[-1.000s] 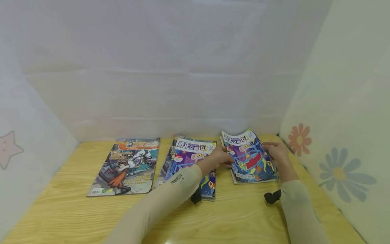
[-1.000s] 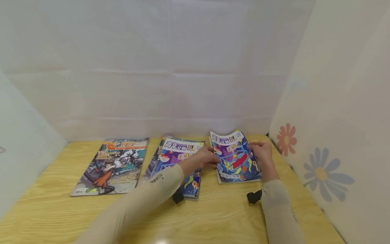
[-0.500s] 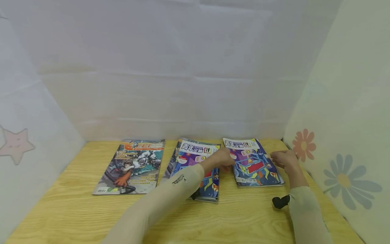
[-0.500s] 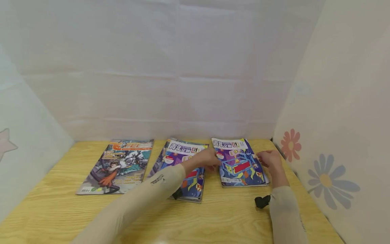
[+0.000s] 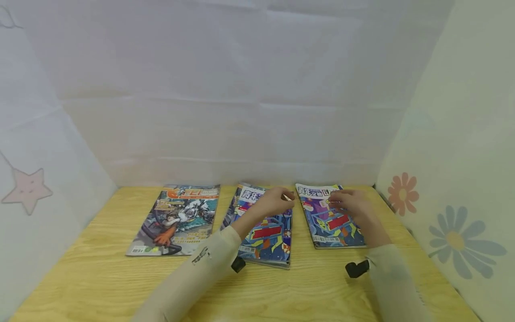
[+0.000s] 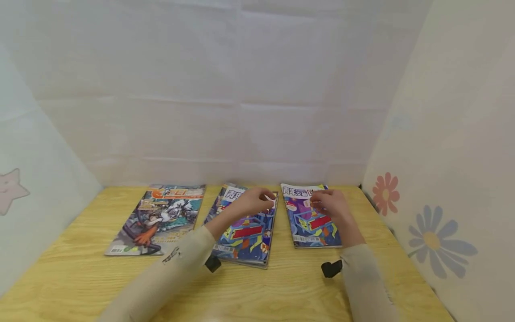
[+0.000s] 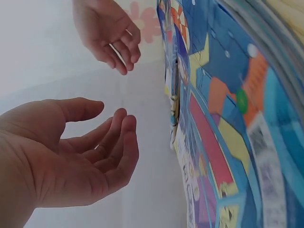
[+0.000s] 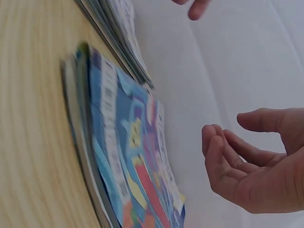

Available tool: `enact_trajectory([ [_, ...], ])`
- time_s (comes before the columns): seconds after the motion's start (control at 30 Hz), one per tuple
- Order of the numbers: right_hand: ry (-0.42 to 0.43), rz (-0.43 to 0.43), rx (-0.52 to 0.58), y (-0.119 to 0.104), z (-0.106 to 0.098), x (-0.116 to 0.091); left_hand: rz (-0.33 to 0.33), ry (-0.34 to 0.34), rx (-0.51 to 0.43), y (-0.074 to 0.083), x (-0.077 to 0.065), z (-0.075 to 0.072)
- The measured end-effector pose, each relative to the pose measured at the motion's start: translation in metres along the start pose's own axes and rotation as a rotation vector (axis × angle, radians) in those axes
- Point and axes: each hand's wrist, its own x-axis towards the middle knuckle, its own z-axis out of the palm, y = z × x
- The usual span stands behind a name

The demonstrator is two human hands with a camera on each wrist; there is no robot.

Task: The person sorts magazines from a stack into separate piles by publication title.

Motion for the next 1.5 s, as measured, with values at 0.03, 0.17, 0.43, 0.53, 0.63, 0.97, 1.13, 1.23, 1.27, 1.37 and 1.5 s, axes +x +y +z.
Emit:
enact_trajectory([
  [0.03,-0.006,0.008,0.004,0.000,0.006,0.001,0.000,0.014,0.018,-0.002,-0.003,-0.003],
  [0.17,-0.036,0.019,-0.004,-0.003,0.029,0.000,-0.001,0.039,0.049,-0.012,-0.016,-0.014],
  [0.43,-0.088,-0.034,-0.075,-0.005,0.070,-0.005,-0.029,0.116,0.091,-0.035,-0.038,-0.037],
  [0.53,-0.086,-0.025,-0.086,-0.004,0.082,-0.006,-0.058,0.153,0.096,-0.045,-0.045,-0.044],
  [0.63,-0.073,-0.023,-0.098,-0.003,0.090,-0.005,-0.077,0.188,0.120,-0.052,-0.052,-0.051],
  [0.97,-0.050,-0.006,-0.120,0.002,0.100,-0.006,-0.188,0.180,0.298,-0.067,-0.061,-0.059],
  [1.13,-0.119,0.024,-0.168,0.008,0.106,-0.006,-0.184,0.211,0.348,-0.071,-0.061,-0.056],
  [1.23,-0.137,0.042,-0.177,0.014,0.111,-0.006,-0.187,0.235,0.375,-0.071,-0.063,-0.055],
  [1.27,-0.141,0.049,-0.172,0.015,0.112,-0.007,-0.186,0.239,0.388,-0.072,-0.064,-0.054],
  [1.37,-0.159,0.054,-0.181,0.018,0.116,-0.008,-0.178,0.250,0.393,-0.076,-0.066,-0.053],
  [1.5,-0.186,0.052,-0.189,0.019,0.119,-0.011,-0.195,0.254,0.340,-0.083,-0.067,-0.055],
])
